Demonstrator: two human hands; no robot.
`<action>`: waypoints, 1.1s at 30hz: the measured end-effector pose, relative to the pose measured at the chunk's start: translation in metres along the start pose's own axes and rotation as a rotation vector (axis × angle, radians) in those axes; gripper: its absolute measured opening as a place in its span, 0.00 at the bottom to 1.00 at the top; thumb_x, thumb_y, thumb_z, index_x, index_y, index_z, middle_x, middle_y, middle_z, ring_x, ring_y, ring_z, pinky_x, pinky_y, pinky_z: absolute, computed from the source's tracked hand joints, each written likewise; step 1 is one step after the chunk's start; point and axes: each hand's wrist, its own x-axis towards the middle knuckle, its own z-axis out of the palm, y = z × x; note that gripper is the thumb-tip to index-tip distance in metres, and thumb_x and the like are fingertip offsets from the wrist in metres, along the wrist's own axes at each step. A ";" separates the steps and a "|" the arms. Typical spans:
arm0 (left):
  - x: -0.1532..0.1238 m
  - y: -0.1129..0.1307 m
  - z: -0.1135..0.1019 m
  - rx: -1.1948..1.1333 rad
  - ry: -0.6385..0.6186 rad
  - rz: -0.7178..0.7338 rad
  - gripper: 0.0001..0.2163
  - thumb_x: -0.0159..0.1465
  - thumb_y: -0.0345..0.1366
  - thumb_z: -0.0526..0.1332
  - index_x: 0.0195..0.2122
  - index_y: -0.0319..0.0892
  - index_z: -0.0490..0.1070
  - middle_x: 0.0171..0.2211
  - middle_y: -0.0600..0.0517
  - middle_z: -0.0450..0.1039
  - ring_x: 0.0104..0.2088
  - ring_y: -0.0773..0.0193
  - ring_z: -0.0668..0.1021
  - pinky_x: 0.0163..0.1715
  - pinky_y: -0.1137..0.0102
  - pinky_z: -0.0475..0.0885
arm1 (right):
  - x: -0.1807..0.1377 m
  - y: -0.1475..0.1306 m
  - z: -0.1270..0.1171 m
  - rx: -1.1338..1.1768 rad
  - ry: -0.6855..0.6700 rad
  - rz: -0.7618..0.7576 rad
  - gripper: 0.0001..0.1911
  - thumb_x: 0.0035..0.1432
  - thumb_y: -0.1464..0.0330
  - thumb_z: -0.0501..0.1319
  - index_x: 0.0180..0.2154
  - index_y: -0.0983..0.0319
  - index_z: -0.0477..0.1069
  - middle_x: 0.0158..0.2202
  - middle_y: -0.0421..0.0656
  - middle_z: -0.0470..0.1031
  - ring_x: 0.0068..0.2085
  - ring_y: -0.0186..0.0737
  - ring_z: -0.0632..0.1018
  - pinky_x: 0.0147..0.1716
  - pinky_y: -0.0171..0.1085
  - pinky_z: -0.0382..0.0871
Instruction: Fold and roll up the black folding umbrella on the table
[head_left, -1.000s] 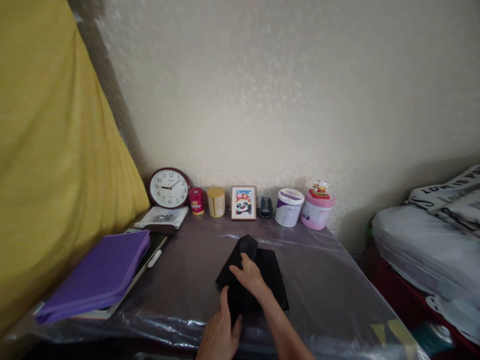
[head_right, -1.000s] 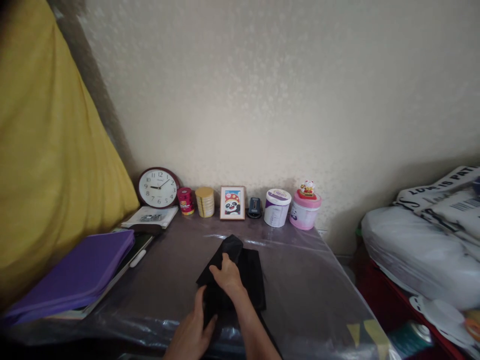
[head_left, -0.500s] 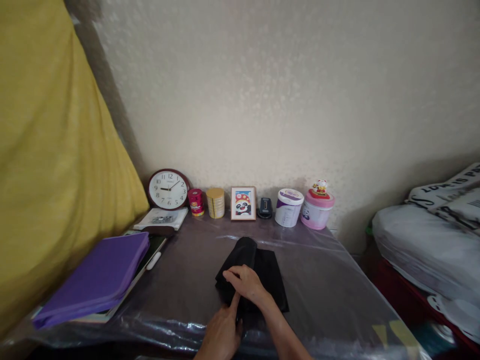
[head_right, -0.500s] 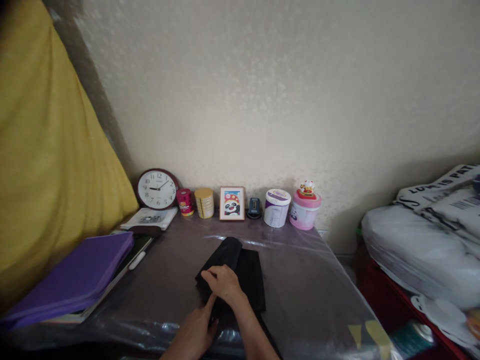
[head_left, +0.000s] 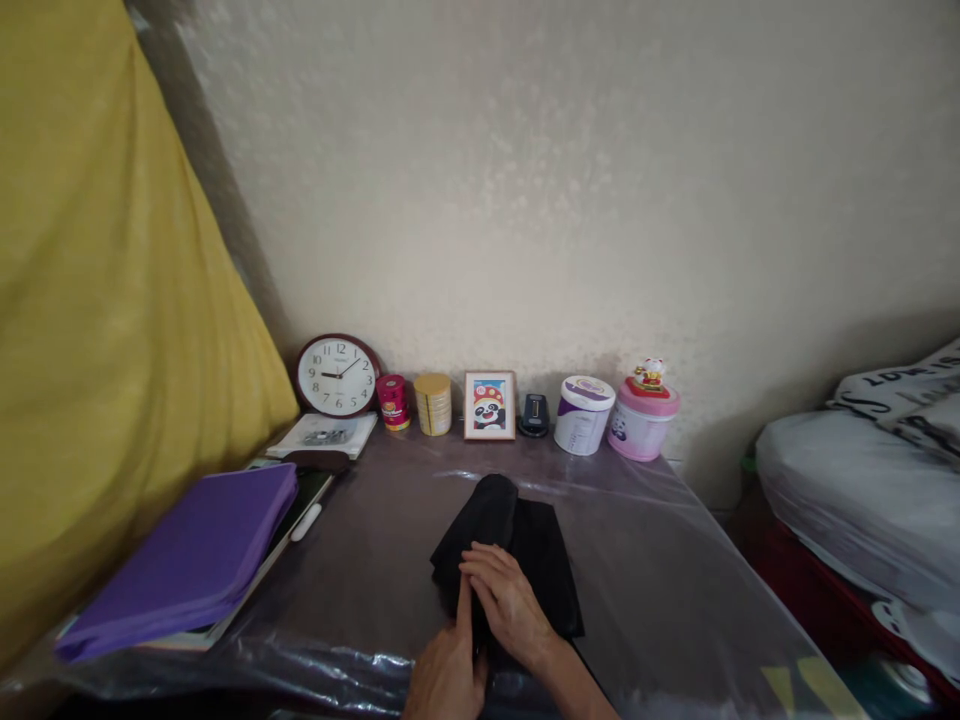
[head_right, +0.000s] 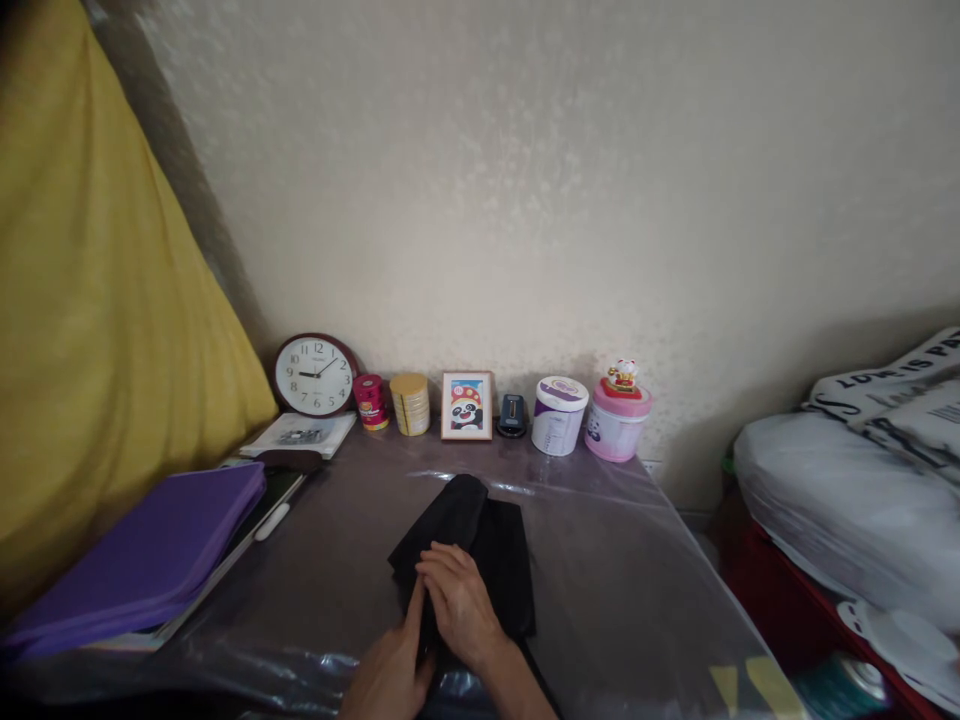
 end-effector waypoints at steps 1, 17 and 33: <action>0.000 0.001 -0.001 0.002 -0.011 -0.012 0.34 0.59 0.29 0.50 0.62 0.33 0.30 0.42 0.41 0.72 0.42 0.59 0.75 0.38 0.72 0.64 | 0.002 0.004 0.000 -0.039 -0.017 -0.006 0.15 0.60 0.70 0.49 0.44 0.56 0.69 0.47 0.42 0.72 0.54 0.38 0.66 0.55 0.45 0.55; 0.005 0.003 0.003 -0.024 -0.046 -0.103 0.35 0.60 0.30 0.49 0.61 0.35 0.25 0.40 0.42 0.74 0.39 0.55 0.76 0.36 0.67 0.65 | 0.087 0.095 -0.001 -0.457 0.014 0.094 0.14 0.60 0.70 0.49 0.43 0.57 0.70 0.50 0.42 0.70 0.56 0.40 0.63 0.54 0.46 0.52; 0.001 0.004 0.006 0.095 -0.018 -0.057 0.24 0.62 0.31 0.46 0.60 0.33 0.47 0.42 0.40 0.72 0.40 0.57 0.76 0.36 0.70 0.65 | 0.038 -0.009 0.018 -0.274 -0.296 0.035 0.19 0.62 0.62 0.48 0.30 0.60 0.75 0.32 0.43 0.78 0.45 0.39 0.74 0.55 0.44 0.50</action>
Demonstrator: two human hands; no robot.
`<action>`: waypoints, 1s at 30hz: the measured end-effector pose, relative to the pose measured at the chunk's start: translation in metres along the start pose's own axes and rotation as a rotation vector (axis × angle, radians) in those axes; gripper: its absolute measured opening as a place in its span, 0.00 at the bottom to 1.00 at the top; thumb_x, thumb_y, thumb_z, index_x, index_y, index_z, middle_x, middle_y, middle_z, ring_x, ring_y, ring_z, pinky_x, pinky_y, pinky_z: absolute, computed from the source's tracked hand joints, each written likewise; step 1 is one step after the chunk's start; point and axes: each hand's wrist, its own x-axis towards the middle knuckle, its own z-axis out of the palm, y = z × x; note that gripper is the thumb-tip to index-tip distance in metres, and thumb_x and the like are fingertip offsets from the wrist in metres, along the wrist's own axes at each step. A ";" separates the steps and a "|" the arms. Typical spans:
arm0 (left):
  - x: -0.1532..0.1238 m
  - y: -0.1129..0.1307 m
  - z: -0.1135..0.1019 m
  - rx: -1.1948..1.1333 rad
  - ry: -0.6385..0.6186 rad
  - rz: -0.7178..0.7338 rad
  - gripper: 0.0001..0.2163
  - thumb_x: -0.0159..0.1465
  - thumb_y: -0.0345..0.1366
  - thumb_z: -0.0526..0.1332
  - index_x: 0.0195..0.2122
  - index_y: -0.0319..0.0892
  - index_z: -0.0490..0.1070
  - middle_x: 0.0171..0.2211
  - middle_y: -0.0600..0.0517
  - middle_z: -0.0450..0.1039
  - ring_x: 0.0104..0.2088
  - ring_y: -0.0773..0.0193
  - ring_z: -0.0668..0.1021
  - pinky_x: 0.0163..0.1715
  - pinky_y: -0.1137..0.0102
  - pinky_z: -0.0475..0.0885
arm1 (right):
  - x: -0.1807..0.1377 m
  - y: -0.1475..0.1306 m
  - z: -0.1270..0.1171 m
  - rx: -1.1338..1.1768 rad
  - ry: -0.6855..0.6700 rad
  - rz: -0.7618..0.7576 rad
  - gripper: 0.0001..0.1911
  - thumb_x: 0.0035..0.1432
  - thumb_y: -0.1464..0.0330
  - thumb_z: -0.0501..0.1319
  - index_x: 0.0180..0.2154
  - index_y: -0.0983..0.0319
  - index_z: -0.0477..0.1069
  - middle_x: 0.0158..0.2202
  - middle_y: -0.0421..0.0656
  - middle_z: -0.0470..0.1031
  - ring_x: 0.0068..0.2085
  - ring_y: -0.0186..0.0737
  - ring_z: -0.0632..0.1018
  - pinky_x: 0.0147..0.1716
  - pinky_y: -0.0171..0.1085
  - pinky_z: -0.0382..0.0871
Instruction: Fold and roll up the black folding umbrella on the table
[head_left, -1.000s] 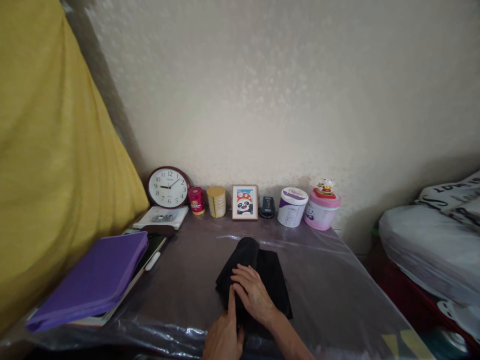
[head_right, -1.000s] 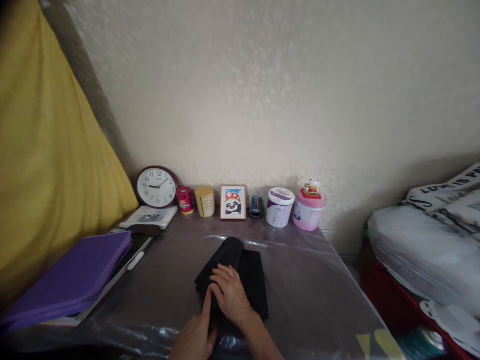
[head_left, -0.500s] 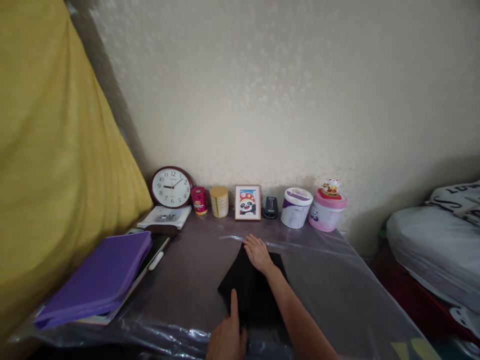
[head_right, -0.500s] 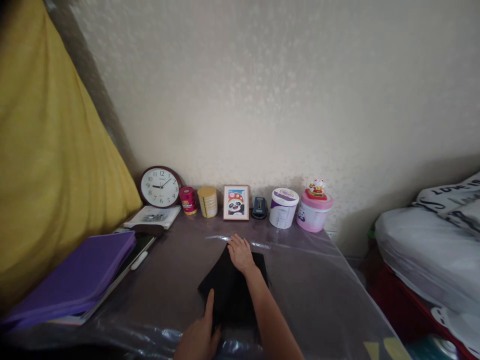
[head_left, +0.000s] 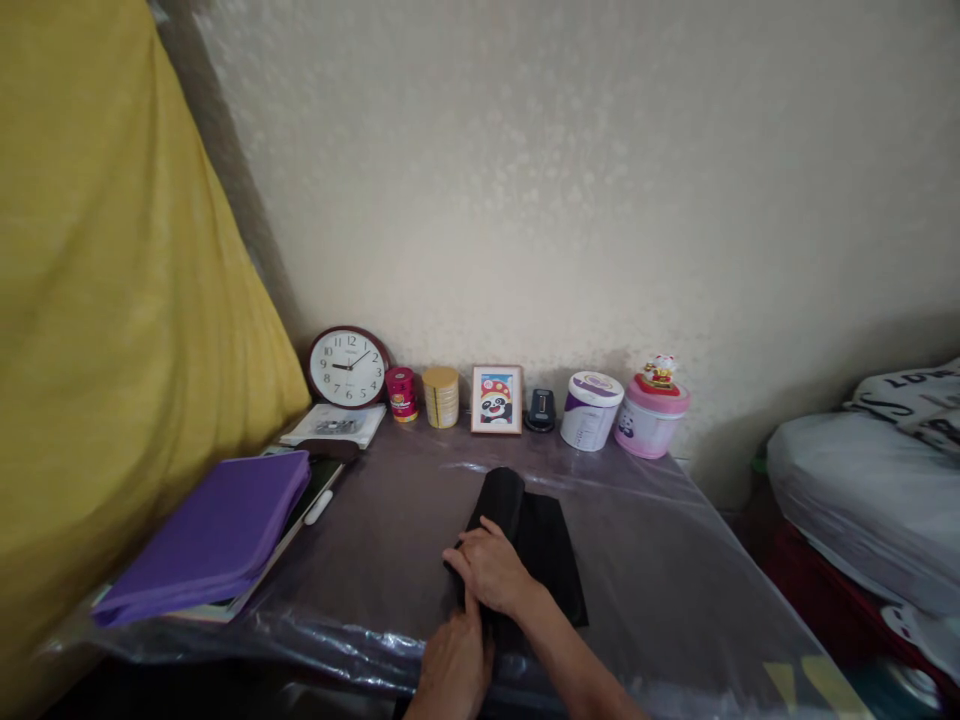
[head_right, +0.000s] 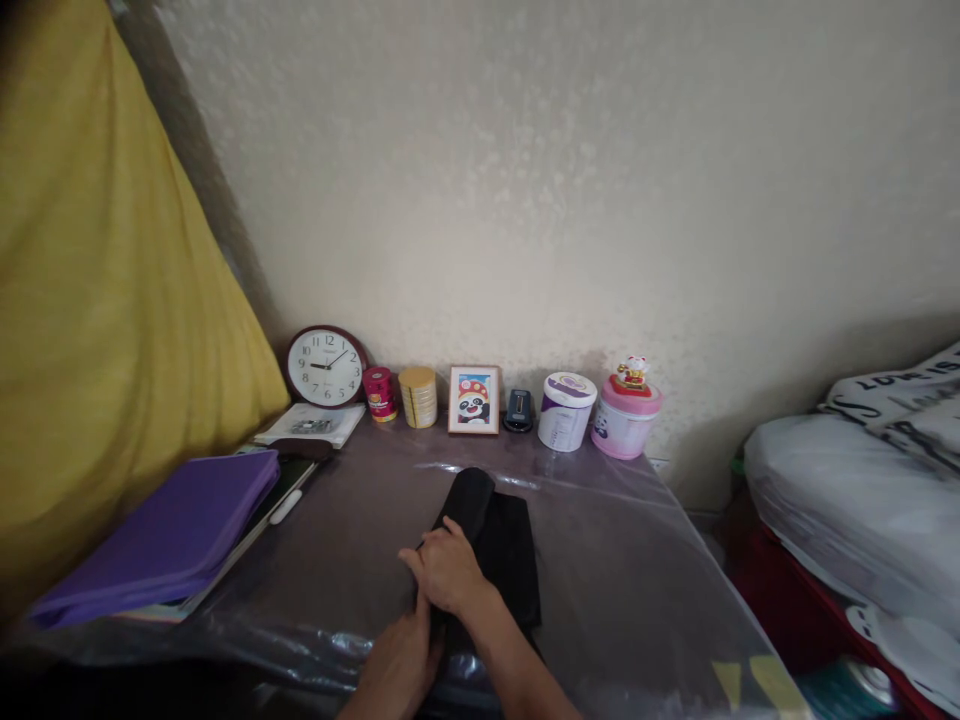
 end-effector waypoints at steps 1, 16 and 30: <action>0.000 0.000 0.000 0.005 -0.003 0.008 0.21 0.62 0.31 0.46 0.58 0.34 0.53 0.43 0.41 0.72 0.41 0.58 0.75 0.37 0.70 0.65 | -0.002 -0.005 -0.002 0.070 -0.048 -0.013 0.20 0.62 0.62 0.47 0.30 0.60 0.76 0.30 0.42 0.78 0.41 0.38 0.75 0.53 0.41 0.55; -0.002 -0.003 0.004 -0.053 0.073 0.022 0.31 0.62 0.33 0.46 0.62 0.32 0.29 0.38 0.42 0.73 0.36 0.59 0.76 0.33 0.70 0.64 | -0.088 0.084 -0.042 -0.205 0.481 0.762 0.18 0.57 0.61 0.50 0.43 0.65 0.66 0.40 0.51 0.74 0.40 0.45 0.75 0.39 0.39 0.65; -0.005 -0.002 -0.003 -0.080 0.069 0.017 0.30 0.63 0.34 0.46 0.62 0.32 0.30 0.38 0.43 0.73 0.37 0.60 0.75 0.34 0.70 0.64 | -0.079 0.083 -0.033 -0.102 0.436 0.658 0.14 0.58 0.62 0.48 0.39 0.62 0.68 0.33 0.47 0.77 0.37 0.45 0.77 0.34 0.37 0.64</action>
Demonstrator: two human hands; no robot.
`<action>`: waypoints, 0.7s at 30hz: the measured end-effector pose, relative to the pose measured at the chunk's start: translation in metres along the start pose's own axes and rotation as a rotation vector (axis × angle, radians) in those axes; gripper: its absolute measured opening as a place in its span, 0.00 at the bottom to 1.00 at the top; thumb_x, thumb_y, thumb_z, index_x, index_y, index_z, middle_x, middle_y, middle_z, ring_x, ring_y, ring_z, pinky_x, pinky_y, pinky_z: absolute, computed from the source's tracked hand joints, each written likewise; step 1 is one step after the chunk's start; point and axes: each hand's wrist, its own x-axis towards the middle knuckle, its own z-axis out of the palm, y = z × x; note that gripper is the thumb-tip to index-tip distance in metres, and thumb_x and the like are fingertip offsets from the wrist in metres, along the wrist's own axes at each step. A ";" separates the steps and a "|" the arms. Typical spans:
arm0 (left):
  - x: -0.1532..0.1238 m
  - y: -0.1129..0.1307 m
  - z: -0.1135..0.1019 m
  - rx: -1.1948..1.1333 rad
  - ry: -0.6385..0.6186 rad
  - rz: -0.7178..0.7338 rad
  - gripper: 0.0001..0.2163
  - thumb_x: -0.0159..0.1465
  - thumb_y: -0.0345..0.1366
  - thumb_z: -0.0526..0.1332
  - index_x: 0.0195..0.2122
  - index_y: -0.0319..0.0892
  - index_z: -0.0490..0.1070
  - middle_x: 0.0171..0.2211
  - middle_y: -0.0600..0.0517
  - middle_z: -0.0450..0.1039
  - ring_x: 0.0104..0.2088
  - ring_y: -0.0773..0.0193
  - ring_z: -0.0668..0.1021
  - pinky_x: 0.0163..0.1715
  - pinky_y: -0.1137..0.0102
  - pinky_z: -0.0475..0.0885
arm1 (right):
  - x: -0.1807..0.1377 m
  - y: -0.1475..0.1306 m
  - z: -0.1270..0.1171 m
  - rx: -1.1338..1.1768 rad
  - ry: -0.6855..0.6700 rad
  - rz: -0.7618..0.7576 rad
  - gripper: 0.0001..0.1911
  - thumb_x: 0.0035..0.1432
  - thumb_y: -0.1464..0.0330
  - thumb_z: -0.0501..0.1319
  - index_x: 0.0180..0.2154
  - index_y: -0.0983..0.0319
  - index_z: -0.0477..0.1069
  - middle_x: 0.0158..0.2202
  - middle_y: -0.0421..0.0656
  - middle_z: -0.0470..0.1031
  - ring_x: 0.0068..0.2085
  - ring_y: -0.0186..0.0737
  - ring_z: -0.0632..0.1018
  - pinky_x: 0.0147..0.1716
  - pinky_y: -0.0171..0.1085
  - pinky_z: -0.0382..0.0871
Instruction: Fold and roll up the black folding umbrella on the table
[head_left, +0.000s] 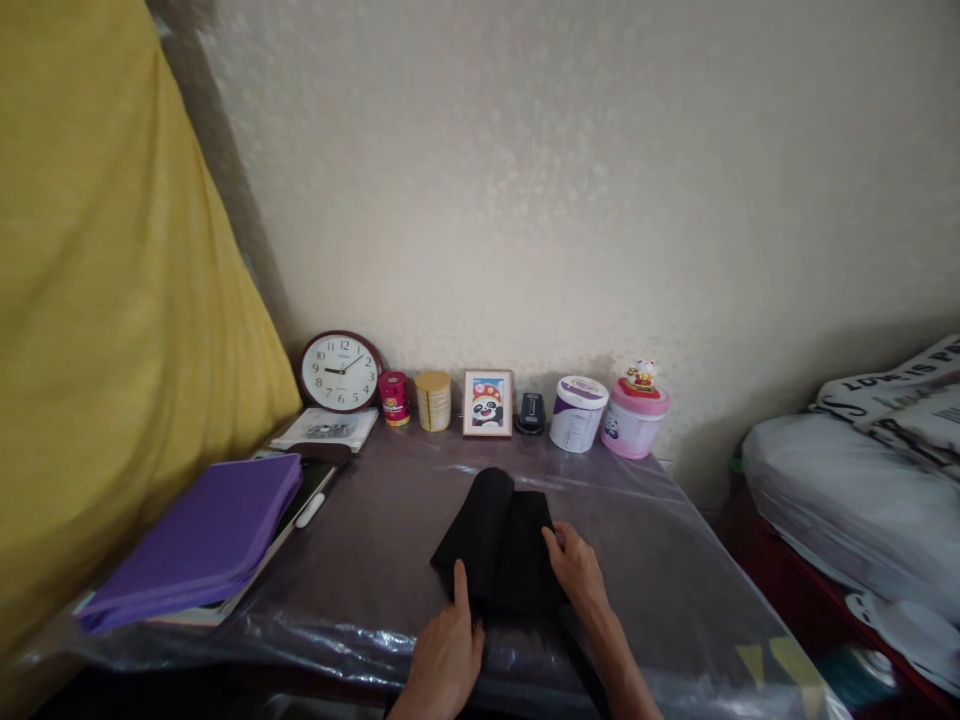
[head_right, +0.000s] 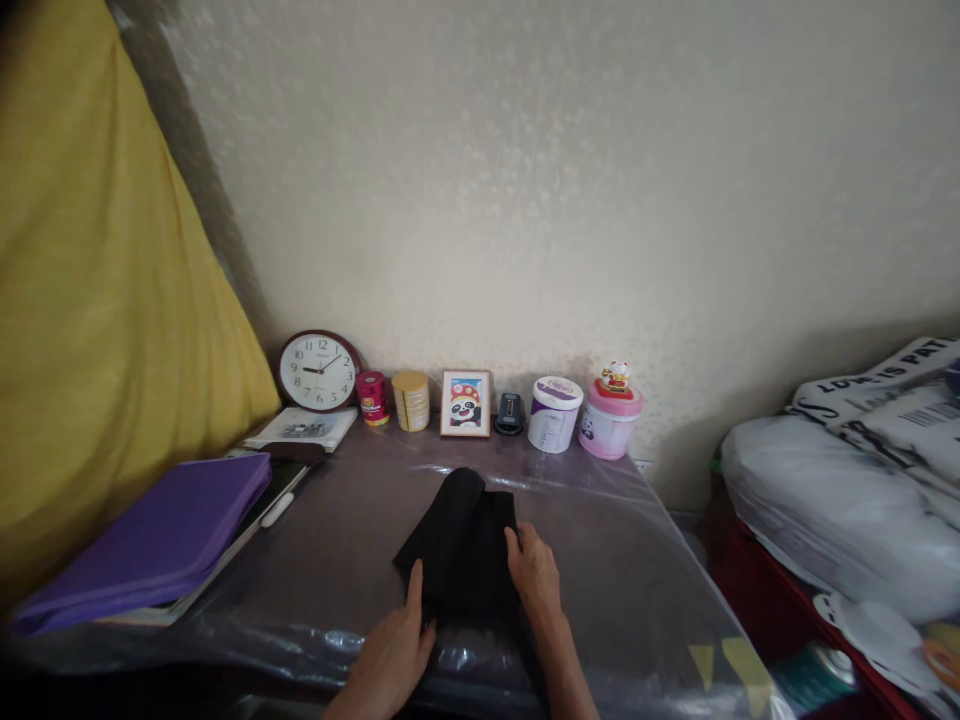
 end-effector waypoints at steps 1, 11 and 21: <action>0.000 0.000 0.000 -0.005 -0.004 0.001 0.30 0.63 0.34 0.46 0.62 0.32 0.30 0.38 0.43 0.73 0.37 0.60 0.75 0.34 0.70 0.64 | 0.000 -0.003 -0.002 -0.008 -0.002 0.005 0.15 0.58 0.63 0.48 0.39 0.61 0.68 0.33 0.47 0.77 0.36 0.45 0.77 0.33 0.37 0.64; 0.000 0.000 0.000 -0.034 -0.003 -0.002 0.31 0.62 0.33 0.47 0.62 0.33 0.29 0.38 0.43 0.74 0.37 0.60 0.76 0.34 0.70 0.63 | 0.004 -0.011 -0.003 -0.029 -0.053 0.001 0.15 0.58 0.63 0.49 0.39 0.62 0.69 0.32 0.47 0.76 0.35 0.45 0.77 0.32 0.37 0.64; 0.002 -0.003 0.001 -0.037 -0.012 -0.005 0.31 0.62 0.34 0.47 0.62 0.33 0.29 0.38 0.44 0.74 0.37 0.59 0.76 0.33 0.70 0.63 | 0.036 -0.034 0.002 0.727 -0.170 0.091 0.17 0.50 0.59 0.55 0.34 0.64 0.72 0.27 0.41 0.75 0.29 0.40 0.74 0.27 0.35 0.66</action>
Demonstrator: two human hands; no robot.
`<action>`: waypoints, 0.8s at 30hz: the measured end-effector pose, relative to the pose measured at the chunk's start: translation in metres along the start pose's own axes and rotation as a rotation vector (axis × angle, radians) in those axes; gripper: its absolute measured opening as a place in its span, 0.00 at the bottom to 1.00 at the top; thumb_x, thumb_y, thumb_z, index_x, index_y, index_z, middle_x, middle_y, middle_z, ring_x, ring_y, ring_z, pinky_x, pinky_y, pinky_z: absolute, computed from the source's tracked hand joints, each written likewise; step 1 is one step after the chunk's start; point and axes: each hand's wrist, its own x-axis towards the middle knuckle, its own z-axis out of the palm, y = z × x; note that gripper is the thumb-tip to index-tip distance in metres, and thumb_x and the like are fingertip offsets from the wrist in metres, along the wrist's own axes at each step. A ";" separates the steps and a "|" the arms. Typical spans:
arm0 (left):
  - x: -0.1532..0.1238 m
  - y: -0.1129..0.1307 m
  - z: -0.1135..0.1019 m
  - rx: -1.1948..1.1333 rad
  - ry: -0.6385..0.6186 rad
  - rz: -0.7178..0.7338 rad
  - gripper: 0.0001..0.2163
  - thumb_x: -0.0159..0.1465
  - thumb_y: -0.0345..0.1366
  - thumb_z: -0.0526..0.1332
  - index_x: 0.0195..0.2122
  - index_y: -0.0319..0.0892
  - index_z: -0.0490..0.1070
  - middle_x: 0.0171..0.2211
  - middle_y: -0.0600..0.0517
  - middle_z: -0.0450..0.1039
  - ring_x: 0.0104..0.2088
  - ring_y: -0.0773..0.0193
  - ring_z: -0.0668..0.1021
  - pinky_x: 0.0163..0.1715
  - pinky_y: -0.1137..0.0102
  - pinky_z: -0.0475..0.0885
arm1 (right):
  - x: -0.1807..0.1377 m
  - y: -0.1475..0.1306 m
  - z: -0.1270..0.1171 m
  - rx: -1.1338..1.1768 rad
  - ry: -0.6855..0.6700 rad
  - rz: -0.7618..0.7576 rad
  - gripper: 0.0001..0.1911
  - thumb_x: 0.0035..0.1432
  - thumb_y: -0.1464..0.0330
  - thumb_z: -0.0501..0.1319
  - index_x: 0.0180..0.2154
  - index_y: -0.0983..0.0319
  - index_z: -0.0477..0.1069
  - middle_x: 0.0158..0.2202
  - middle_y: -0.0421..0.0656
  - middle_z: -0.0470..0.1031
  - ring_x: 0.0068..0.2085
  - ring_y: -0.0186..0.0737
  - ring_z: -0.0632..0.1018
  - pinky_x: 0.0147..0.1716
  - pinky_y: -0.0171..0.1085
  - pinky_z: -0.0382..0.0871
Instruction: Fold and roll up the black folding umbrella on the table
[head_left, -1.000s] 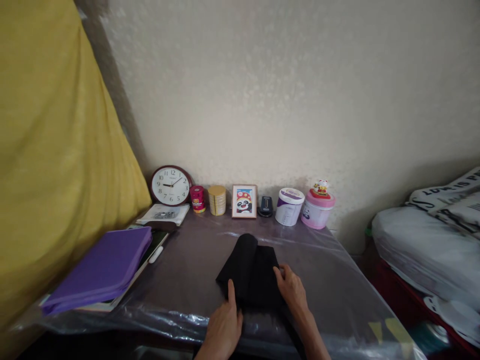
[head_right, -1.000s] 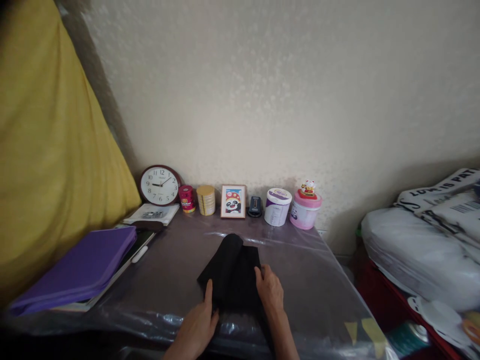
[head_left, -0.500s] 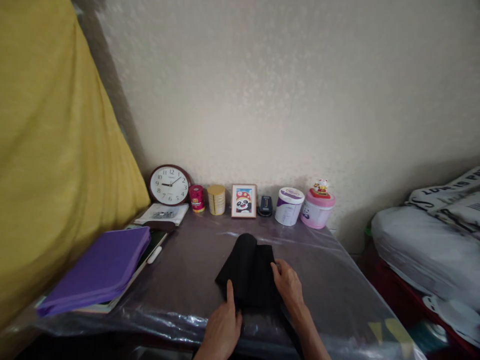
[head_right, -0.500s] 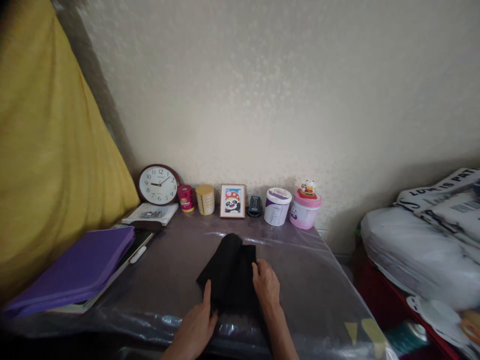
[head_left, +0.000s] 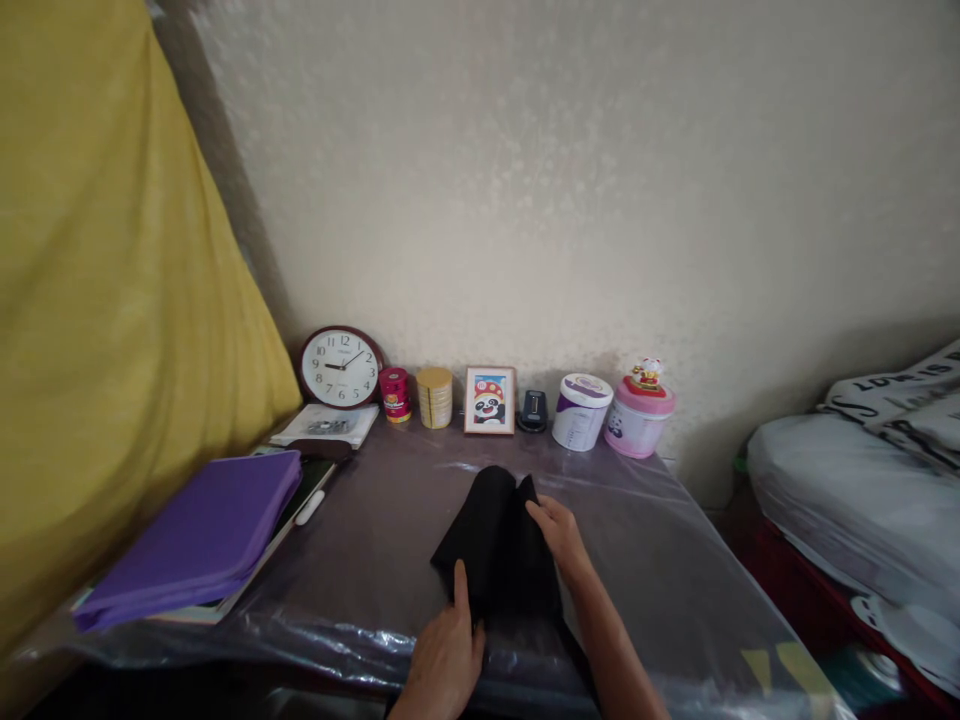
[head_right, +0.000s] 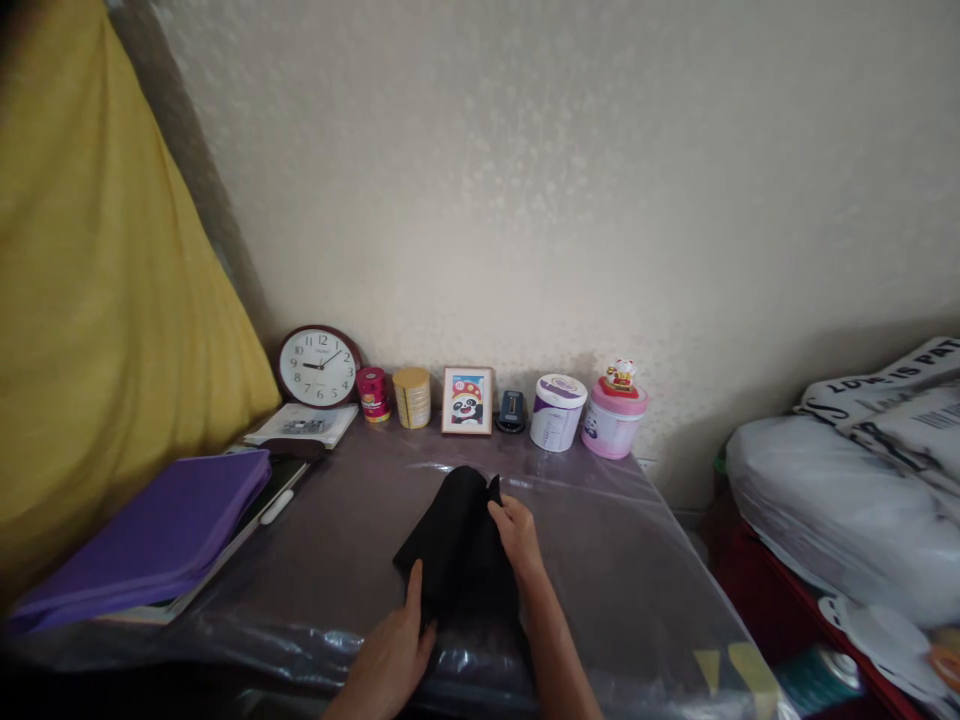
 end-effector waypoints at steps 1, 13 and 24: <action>0.001 -0.001 0.001 0.001 -0.002 -0.001 0.31 0.62 0.34 0.47 0.62 0.33 0.29 0.38 0.44 0.74 0.37 0.59 0.76 0.34 0.71 0.63 | 0.002 -0.006 0.004 0.058 -0.016 0.023 0.18 0.50 0.58 0.55 0.35 0.64 0.72 0.25 0.40 0.74 0.28 0.39 0.74 0.25 0.33 0.65; 0.003 -0.001 -0.009 0.011 -0.052 -0.029 0.31 0.62 0.36 0.47 0.62 0.31 0.32 0.41 0.40 0.73 0.40 0.58 0.76 0.35 0.71 0.64 | 0.024 -0.014 0.075 -0.019 -0.023 0.044 0.22 0.49 0.62 0.57 0.44 0.68 0.68 0.28 0.43 0.75 0.28 0.37 0.74 0.24 0.33 0.65; -0.007 -0.012 -0.001 -0.144 0.062 0.041 0.32 0.64 0.39 0.45 0.61 0.34 0.25 0.47 0.41 0.69 0.42 0.62 0.75 0.39 0.74 0.64 | 0.030 -0.002 0.087 -0.245 -0.064 0.067 0.19 0.49 0.64 0.59 0.43 0.64 0.69 0.33 0.45 0.77 0.36 0.41 0.77 0.34 0.35 0.67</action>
